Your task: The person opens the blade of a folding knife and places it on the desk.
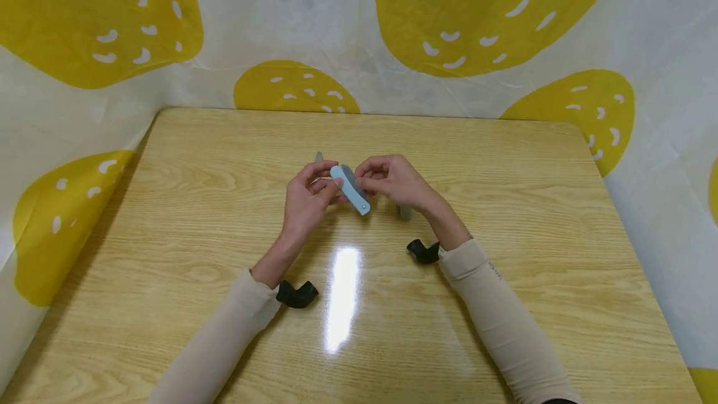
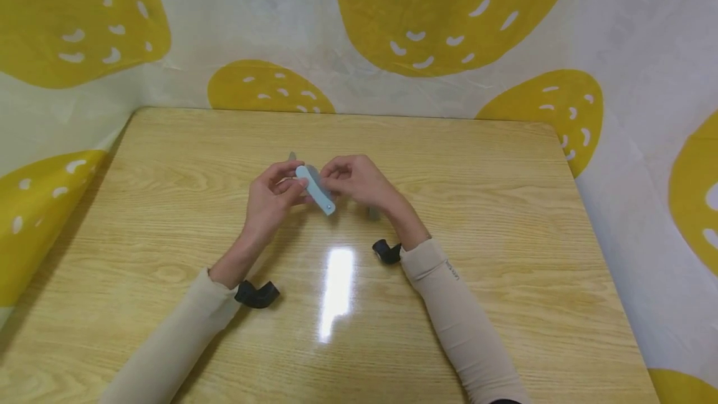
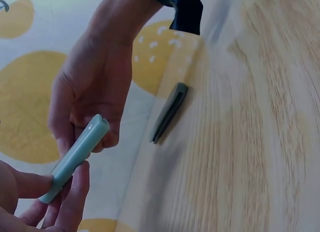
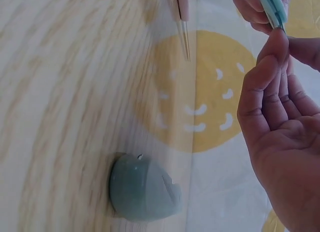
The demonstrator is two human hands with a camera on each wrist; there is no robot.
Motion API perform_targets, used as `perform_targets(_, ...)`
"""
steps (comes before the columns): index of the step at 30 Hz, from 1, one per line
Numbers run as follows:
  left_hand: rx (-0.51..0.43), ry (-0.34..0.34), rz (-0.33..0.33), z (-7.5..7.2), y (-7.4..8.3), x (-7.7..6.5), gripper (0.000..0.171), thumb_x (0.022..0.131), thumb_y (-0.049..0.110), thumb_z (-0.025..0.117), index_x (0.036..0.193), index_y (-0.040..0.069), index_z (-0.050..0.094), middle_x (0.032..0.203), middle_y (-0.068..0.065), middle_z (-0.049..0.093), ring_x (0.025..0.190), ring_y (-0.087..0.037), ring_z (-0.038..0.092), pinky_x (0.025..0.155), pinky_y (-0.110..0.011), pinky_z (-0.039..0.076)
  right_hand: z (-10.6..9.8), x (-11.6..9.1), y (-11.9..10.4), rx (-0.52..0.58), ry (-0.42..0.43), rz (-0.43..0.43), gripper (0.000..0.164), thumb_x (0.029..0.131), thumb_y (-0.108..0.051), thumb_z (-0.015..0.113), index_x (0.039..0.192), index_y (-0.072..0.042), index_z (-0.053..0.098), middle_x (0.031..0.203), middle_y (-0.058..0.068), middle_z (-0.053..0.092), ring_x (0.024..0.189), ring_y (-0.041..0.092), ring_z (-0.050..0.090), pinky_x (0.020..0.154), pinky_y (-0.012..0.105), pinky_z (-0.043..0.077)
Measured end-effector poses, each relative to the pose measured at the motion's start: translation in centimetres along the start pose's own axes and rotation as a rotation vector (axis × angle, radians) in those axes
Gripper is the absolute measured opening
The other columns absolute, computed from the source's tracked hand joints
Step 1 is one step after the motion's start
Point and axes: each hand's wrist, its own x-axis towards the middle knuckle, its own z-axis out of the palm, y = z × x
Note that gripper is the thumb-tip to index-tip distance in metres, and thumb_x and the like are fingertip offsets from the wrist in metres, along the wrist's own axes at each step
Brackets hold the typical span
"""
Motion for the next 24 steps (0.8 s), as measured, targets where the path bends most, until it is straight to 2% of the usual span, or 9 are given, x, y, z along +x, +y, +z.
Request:
perform_targets(4,-0.001,0.015,0.002,0.08,0.10,-0.05,0.035,0.099,-0.004,0.064,0.134,-0.004,0.060,0.120,-0.016,0.059,0.089,-0.010,0.070,0.084,-0.044,0.064,-0.01,-0.01,-0.02,0.014,0.018,0.005,0.015,0.101,-0.013,0.066,0.107,-0.001,0.072,0.093,0.011,0.072,0.082,0.032,0.070,0.074,0.045,0.061)
perform_targets(10,0.029,0.016,-0.010,-0.22,0.19,-0.20,0.035,0.099,-0.003,0.066,0.133,-0.003,0.061,0.118,-0.012,0.061,0.091,-0.011,0.070,0.084,-0.041,0.064,0.19,0.15,0.07,0.064,-0.033,0.005,0.014,0.102,-0.011,0.063,0.110,-0.001,0.068,0.093,0.009,0.068,0.083,0.031,0.066,0.077,0.046,0.059)
perform_targets(16,0.052,-0.017,-0.011,-0.37,0.11,-0.25,0.035,0.099,-0.002,0.066,0.133,-0.005,0.062,0.121,-0.012,0.062,0.090,-0.009,0.070,0.082,-0.040,0.065,0.45,0.34,0.14,0.074,-0.052,-0.019,0.017,0.102,-0.008,0.063,0.117,0.000,0.065,0.098,0.008,0.066,0.090,0.037,0.064,0.079,0.045,0.059)
perform_targets(20,0.059,-0.030,0.001,-0.34,-0.07,-0.25,0.035,0.099,-0.003,0.066,0.133,-0.006,0.062,0.120,-0.012,0.062,0.089,-0.008,0.070,0.082,-0.045,0.064,0.51,0.28,-0.06,0.054,-0.051,-0.036,0.016,0.102,-0.008,0.065,0.116,0.000,0.066,0.098,0.011,0.067,0.092,0.046,0.064,0.078,0.045,0.059)
perform_targets(24,0.053,-0.033,0.001,-0.25,-0.15,-0.32,0.033,0.099,-0.004,0.066,0.132,-0.004,0.062,0.119,-0.012,0.062,0.089,-0.009,0.069,0.085,-0.052,0.062,0.55,0.21,-0.02,0.039,-0.042,-0.044,0.015,0.102,-0.006,0.065,0.115,0.001,0.066,0.096,0.011,0.067,0.088,0.045,0.064,0.076,0.044,0.059)
